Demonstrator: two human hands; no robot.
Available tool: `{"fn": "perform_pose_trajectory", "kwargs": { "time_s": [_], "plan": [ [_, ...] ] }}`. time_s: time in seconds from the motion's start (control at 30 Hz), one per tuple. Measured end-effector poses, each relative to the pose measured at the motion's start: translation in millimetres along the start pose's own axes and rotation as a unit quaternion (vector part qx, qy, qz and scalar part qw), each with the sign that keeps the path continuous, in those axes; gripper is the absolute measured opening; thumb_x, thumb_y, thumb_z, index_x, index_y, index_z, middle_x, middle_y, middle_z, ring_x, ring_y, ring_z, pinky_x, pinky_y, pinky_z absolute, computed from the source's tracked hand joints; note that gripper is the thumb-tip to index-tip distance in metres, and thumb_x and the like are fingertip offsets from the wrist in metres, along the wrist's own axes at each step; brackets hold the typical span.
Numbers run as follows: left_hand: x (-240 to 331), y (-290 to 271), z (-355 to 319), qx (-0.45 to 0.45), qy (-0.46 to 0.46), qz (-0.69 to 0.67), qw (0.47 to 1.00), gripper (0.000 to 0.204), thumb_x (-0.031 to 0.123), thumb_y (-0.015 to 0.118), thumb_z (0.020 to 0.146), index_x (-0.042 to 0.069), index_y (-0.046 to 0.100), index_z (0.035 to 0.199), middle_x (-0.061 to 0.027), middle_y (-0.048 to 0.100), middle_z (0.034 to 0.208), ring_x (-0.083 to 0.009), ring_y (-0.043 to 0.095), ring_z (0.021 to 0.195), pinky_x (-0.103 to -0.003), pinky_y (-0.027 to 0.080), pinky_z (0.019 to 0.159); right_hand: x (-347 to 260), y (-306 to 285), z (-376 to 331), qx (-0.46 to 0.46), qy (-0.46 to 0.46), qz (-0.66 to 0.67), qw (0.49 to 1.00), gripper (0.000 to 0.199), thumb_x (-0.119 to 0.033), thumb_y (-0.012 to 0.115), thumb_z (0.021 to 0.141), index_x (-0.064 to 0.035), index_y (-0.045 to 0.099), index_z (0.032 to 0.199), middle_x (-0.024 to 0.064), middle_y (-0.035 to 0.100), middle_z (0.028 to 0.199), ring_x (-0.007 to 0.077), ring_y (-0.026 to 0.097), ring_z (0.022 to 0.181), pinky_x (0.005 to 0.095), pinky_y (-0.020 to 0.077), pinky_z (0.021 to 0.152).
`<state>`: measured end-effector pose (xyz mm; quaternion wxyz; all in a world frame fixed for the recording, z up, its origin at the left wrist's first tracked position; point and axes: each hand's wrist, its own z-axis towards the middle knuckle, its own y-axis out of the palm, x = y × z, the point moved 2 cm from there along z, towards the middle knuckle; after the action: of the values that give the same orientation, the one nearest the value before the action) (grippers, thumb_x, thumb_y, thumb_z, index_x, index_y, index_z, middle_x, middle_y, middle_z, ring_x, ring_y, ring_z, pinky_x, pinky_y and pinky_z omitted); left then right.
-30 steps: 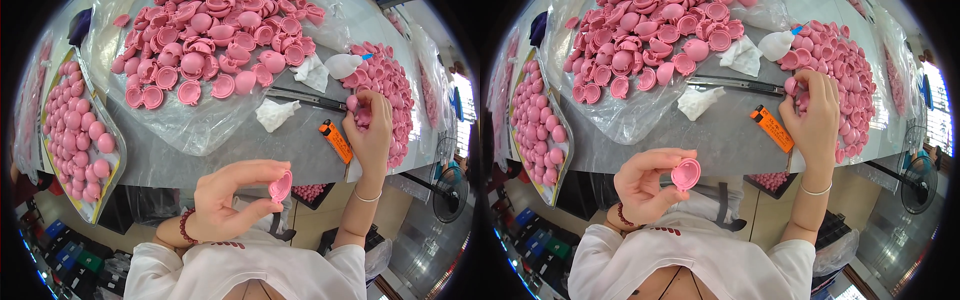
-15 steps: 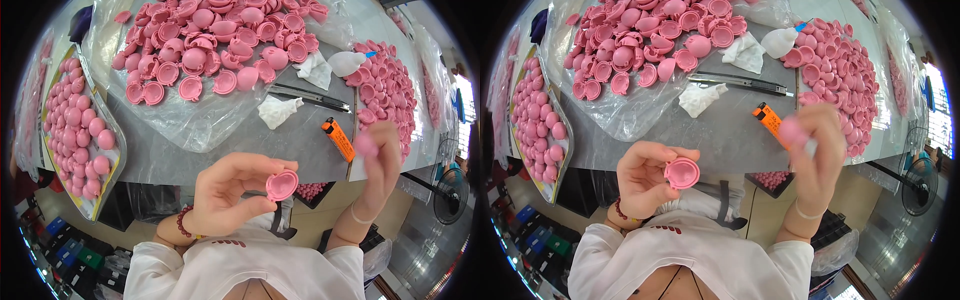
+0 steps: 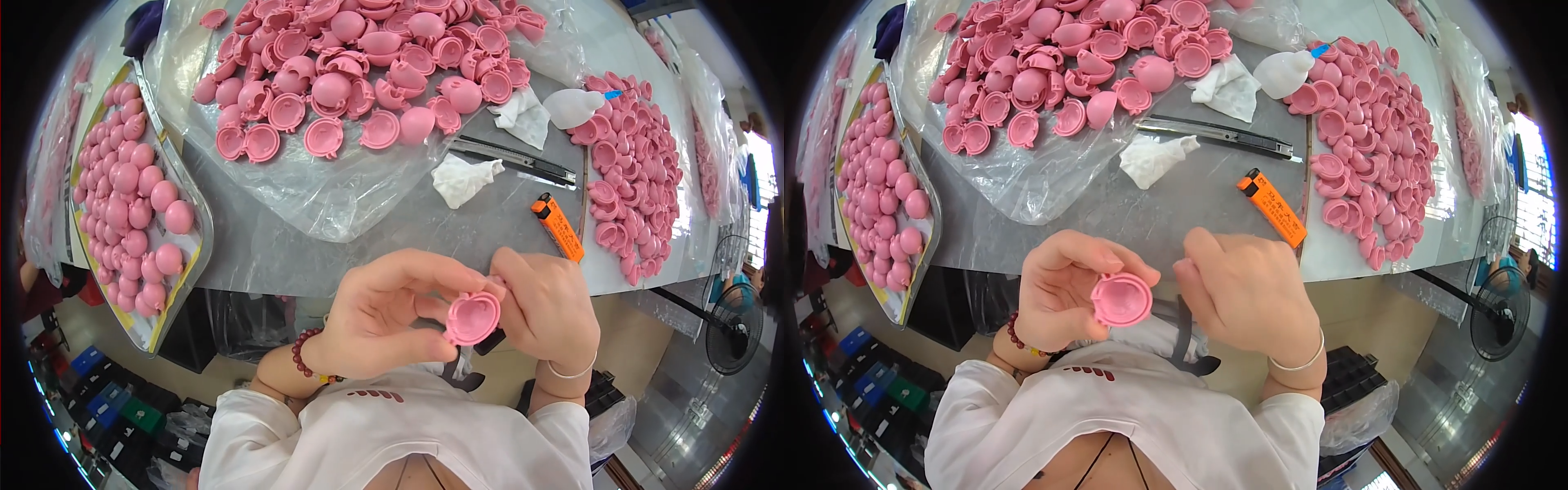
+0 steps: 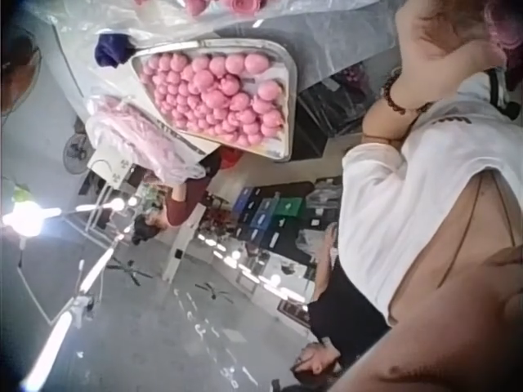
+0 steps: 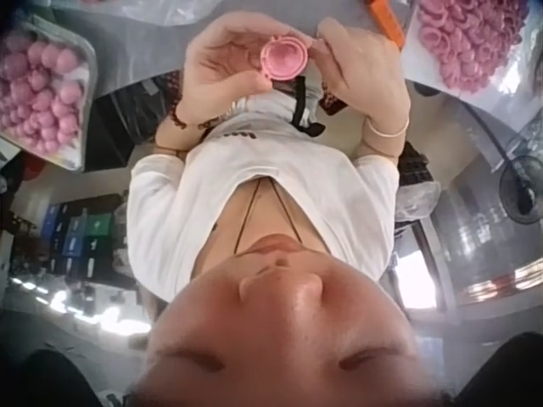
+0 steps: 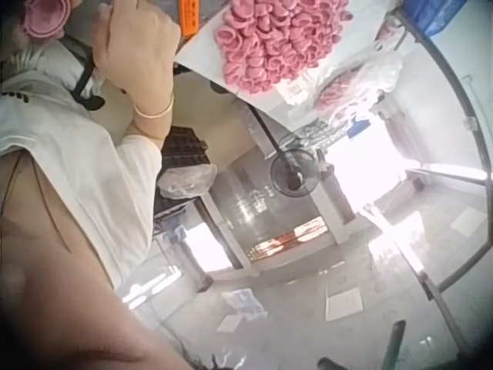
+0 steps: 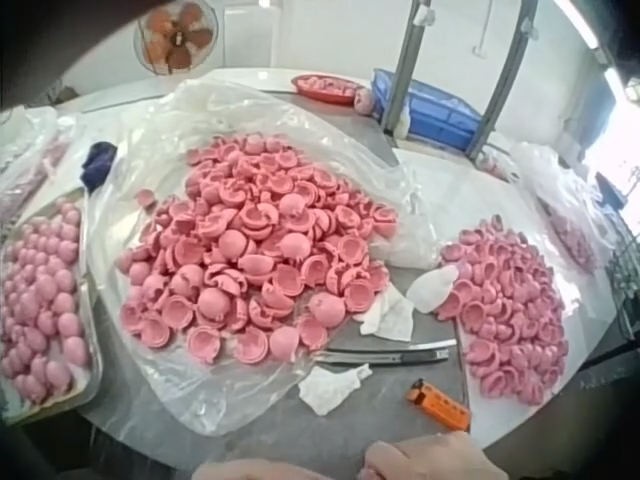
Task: Applying adhesive to the rim of small pink plastic halves and pressing them together to assemble toy parts.
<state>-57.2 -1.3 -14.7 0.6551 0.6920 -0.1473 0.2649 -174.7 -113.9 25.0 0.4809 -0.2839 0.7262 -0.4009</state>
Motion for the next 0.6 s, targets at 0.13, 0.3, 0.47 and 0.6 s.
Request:
{"fn": "perform_pose_trajectory", "kwargs": {
  "time_s": [0.13,0.3,0.47,0.6],
  "plan": [
    [3,-2,-2,0.002,0.034,0.124,0.992,0.045,0.003,0.070,0.062,-0.003,0.045,0.099,-0.0237,0.051,0.100,-0.0260,0.054,0.093,-0.032,0.046,0.077,0,3,8,0.088,0.040,-0.003,0.995,0.021,-0.017,0.061,0.069,-0.0046,0.044,0.069,0.0040,0.048,0.054,0.0208,0.050,0.049,0.0304,0.0370,0.043],
    [3,-5,-5,0.007,0.015,0.142,0.990,0.046,0.001,0.070,0.062,-0.004,0.045,0.101,-0.0215,0.052,0.099,-0.0256,0.053,0.096,-0.032,0.045,0.079,4,1,3,0.115,0.008,0.053,0.992,0.027,-0.021,0.066,0.065,-0.0057,0.046,0.074,0.0041,0.049,0.054,0.0213,0.050,0.048,0.0310,0.0382,0.044],
    [3,-10,-3,0.008,0.038,0.131,0.991,0.047,0.005,0.071,0.062,-0.004,0.045,0.101,-0.0210,0.052,0.100,-0.0253,0.054,0.095,-0.031,0.045,0.078,4,6,0,0.060,0.081,0.040,0.994,0.032,-0.022,0.067,0.064,-0.0075,0.048,0.086,0.0033,0.052,0.058,0.0218,0.051,0.051,0.0304,0.0394,0.045],
    [5,-8,-2,0.010,0.050,0.138,0.989,0.047,0.006,0.071,0.063,-0.004,0.045,0.101,-0.0217,0.052,0.101,-0.0254,0.054,0.094,-0.031,0.045,0.079,6,1,-2,0.079,0.100,0.008,0.992,0.034,-0.017,0.066,0.064,-0.0063,0.048,0.091,0.0049,0.053,0.064,0.0222,0.052,0.055,0.0304,0.0405,0.048]
  ]
}}
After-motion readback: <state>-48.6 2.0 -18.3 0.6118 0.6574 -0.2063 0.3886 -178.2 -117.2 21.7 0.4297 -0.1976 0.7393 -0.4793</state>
